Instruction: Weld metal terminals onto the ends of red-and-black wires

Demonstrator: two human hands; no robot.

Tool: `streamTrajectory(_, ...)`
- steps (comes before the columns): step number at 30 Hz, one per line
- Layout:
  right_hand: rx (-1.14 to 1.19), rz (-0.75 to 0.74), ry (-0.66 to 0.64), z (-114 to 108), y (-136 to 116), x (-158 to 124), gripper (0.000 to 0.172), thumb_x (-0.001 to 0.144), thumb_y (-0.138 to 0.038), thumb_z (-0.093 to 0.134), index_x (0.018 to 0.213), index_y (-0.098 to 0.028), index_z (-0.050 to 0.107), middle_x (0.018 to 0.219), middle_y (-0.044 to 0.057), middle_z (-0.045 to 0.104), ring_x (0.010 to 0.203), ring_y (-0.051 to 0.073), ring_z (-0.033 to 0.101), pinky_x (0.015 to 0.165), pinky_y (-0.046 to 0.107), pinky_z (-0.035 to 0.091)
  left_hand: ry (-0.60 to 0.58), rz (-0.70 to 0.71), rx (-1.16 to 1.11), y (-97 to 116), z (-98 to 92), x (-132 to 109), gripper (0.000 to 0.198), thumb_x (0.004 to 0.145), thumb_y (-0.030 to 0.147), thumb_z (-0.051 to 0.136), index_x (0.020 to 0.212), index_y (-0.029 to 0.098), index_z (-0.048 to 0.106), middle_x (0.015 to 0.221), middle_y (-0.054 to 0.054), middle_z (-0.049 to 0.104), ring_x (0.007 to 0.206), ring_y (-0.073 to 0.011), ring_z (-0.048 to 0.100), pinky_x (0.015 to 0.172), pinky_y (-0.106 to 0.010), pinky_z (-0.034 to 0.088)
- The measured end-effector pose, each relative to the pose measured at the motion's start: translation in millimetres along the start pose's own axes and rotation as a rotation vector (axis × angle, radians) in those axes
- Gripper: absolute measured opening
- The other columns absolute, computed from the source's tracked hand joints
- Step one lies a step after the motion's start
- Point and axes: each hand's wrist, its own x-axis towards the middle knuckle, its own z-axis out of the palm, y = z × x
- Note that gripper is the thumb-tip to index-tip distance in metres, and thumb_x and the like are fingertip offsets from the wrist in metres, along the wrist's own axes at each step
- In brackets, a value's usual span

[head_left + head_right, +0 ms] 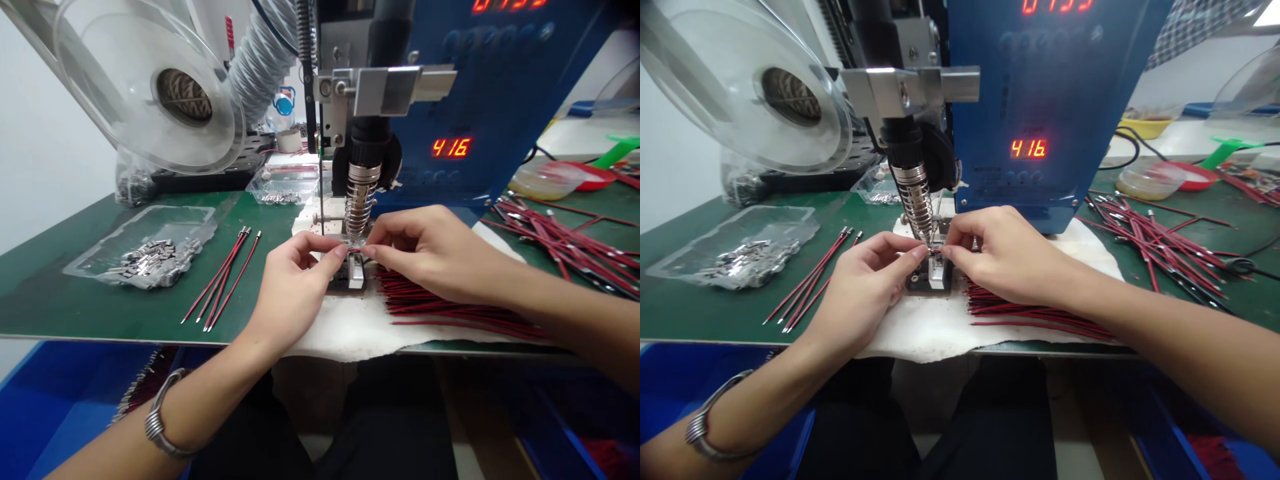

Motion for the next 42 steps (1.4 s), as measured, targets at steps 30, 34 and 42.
streamTrajectory(30,-0.050,-0.019,0.009,0.3,-0.4,-0.9,0.023,0.093,-0.030,0.063,0.075,-0.019,0.073,0.049,-0.005,0.049,0.048,0.011,0.039,0.057,0.030,0.031,0.007,-0.002,-0.007,-0.4,-0.9,-1.7,0.017,0.085,0.033,0.083,0.085,0.018,0.073,0.059,0.005,0.050,0.051,-0.0087,0.035,0.046,-0.025,0.023)
streamTrajectory(34,-0.044,-0.020,0.015,0.8,-0.9,-0.7,0.023,0.092,-0.029,0.062,0.075,-0.019,0.072,0.050,-0.005,0.049,0.049,0.011,0.039,0.057,0.030,0.031,0.016,-0.002,0.004,0.6,0.3,-2.6,0.018,0.085,0.034,0.083,0.085,0.018,0.074,0.060,0.004,0.053,0.051,-0.0088,0.035,0.047,-0.025,0.023)
streamTrajectory(42,-0.060,-0.013,0.012,0.2,-1.2,-0.8,0.023,0.092,-0.030,0.062,0.074,-0.019,0.072,0.049,-0.005,0.049,0.047,0.011,0.038,0.057,0.030,0.031,0.015,-0.002,0.023,0.0,-2.0,-1.7,0.020,0.085,0.036,0.083,0.085,0.017,0.076,0.060,0.003,0.054,0.051,-0.0087,0.036,0.046,-0.026,0.024)
